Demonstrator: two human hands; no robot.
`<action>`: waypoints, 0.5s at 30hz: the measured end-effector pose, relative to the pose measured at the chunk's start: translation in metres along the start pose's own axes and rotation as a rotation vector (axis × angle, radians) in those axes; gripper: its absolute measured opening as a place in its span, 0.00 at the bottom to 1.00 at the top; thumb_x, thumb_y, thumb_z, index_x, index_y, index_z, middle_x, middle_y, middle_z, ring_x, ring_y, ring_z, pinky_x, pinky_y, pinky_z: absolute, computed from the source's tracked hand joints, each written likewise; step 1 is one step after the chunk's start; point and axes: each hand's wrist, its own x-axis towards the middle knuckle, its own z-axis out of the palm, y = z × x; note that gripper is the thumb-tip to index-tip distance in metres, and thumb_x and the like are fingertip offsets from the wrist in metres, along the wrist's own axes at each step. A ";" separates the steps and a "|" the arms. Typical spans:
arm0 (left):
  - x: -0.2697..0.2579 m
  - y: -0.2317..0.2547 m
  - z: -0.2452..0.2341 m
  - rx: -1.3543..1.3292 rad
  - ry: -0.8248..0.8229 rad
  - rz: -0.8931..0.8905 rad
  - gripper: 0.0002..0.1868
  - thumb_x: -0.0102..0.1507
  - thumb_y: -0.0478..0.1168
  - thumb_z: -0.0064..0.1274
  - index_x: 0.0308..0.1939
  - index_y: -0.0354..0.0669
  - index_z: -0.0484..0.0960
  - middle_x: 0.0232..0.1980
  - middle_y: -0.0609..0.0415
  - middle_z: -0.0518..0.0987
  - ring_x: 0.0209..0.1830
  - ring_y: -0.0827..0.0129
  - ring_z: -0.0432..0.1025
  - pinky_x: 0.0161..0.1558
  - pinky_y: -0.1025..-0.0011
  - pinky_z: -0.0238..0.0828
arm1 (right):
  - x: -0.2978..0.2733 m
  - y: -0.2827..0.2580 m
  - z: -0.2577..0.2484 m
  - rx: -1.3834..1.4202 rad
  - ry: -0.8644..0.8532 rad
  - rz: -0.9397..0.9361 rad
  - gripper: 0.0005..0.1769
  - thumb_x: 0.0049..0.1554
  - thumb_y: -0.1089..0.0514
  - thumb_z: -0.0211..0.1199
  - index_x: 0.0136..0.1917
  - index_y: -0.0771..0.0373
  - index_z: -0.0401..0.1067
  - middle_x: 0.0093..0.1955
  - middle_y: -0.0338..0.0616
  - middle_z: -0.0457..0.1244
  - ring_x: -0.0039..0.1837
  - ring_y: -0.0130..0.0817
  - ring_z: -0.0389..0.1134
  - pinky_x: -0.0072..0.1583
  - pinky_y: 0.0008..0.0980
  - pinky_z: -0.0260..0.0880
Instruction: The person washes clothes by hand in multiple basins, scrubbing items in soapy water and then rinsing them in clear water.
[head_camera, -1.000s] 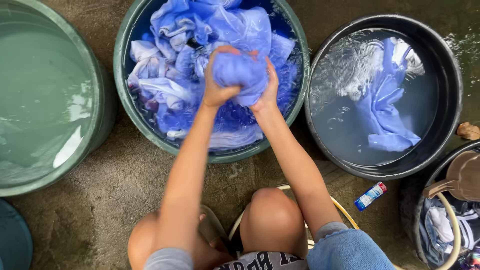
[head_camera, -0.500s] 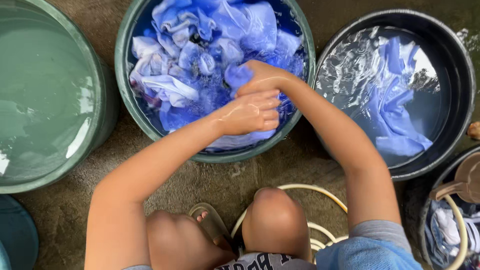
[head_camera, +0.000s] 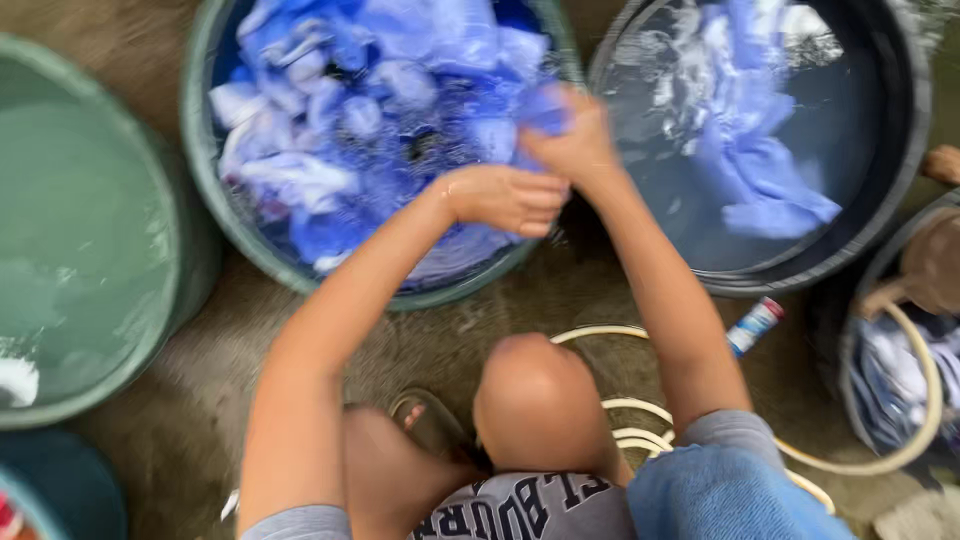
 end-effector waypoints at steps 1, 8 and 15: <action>0.013 -0.015 -0.004 0.043 0.189 -0.038 0.11 0.61 0.41 0.55 0.48 0.52 0.77 0.62 0.53 0.77 0.73 0.60 0.65 0.77 0.60 0.59 | -0.011 0.016 -0.036 0.038 0.186 0.063 0.16 0.52 0.57 0.73 0.53 0.64 0.77 0.50 0.48 0.71 0.49 0.40 0.74 0.53 0.37 0.75; 0.140 -0.032 0.033 -0.518 0.750 -1.094 0.22 0.56 0.43 0.63 0.54 0.46 0.79 0.67 0.46 0.73 0.73 0.50 0.60 0.74 0.49 0.50 | -0.098 0.131 -0.170 0.334 0.901 0.391 0.30 0.67 0.57 0.69 0.73 0.74 0.62 0.68 0.55 0.67 0.67 0.43 0.69 0.72 0.46 0.66; 0.019 0.003 0.048 -0.381 0.561 -1.703 0.18 0.60 0.37 0.60 0.55 0.47 0.80 0.61 0.50 0.75 0.72 0.54 0.64 0.76 0.55 0.52 | -0.088 0.059 -0.105 -0.695 0.486 0.066 0.44 0.53 0.59 0.73 0.76 0.74 0.56 0.71 0.74 0.56 0.75 0.66 0.51 0.73 0.59 0.50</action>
